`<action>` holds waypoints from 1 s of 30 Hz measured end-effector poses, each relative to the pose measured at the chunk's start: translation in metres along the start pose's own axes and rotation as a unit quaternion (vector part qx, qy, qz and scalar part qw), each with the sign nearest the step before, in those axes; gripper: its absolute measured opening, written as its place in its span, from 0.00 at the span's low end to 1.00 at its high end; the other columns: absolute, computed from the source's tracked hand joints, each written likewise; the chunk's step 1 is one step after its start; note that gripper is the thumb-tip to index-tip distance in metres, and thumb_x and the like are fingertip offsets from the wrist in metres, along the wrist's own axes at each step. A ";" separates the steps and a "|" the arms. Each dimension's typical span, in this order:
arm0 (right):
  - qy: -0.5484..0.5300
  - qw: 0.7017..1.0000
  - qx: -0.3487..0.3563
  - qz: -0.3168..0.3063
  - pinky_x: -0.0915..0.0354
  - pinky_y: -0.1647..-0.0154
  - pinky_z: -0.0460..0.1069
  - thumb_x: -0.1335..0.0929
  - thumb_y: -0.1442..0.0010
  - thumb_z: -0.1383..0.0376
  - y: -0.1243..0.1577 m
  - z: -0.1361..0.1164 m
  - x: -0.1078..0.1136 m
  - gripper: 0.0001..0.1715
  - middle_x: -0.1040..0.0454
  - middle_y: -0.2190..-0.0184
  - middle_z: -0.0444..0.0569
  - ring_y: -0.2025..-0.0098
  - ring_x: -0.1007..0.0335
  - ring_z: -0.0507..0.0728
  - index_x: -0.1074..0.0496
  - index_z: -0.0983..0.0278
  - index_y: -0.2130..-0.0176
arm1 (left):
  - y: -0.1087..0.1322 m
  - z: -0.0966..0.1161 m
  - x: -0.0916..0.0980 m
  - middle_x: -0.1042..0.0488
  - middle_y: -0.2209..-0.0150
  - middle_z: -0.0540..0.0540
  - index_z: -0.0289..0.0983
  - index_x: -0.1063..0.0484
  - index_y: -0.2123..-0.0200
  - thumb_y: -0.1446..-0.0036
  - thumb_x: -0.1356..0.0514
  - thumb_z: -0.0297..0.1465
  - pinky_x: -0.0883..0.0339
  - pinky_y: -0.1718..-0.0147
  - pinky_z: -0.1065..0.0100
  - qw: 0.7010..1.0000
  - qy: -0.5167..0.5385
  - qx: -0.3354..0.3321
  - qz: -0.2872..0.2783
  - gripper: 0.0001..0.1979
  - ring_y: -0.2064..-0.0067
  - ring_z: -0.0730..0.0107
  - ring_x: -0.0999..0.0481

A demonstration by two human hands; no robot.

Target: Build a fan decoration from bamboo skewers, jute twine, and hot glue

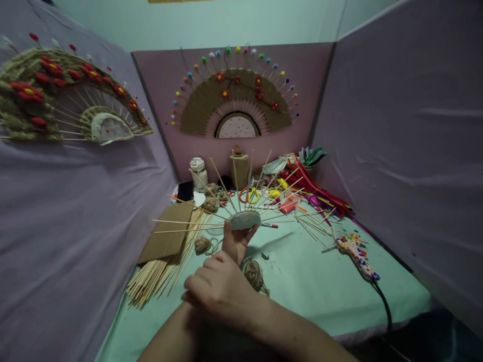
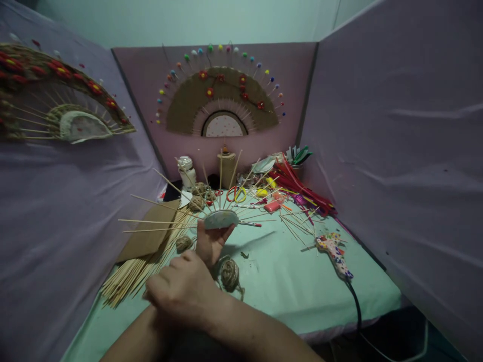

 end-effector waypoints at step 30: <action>0.061 0.942 -0.137 0.300 0.31 0.47 0.64 0.35 0.39 0.71 0.064 0.089 0.068 0.30 0.30 0.49 0.56 0.46 0.32 0.62 0.44 0.60 0.39 | 0.015 -0.001 -0.017 0.19 0.60 0.39 0.35 0.22 0.60 0.43 0.46 0.54 0.33 0.49 0.53 0.988 -0.087 0.020 -0.129 0.28 0.56 0.52 0.21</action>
Point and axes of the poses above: each hand's wrist, its own y-axis away from the middle knuckle, its own x-axis out of the back of the hand, z = x × y, the point moved 7 cm from there along -y, towards the middle knuckle
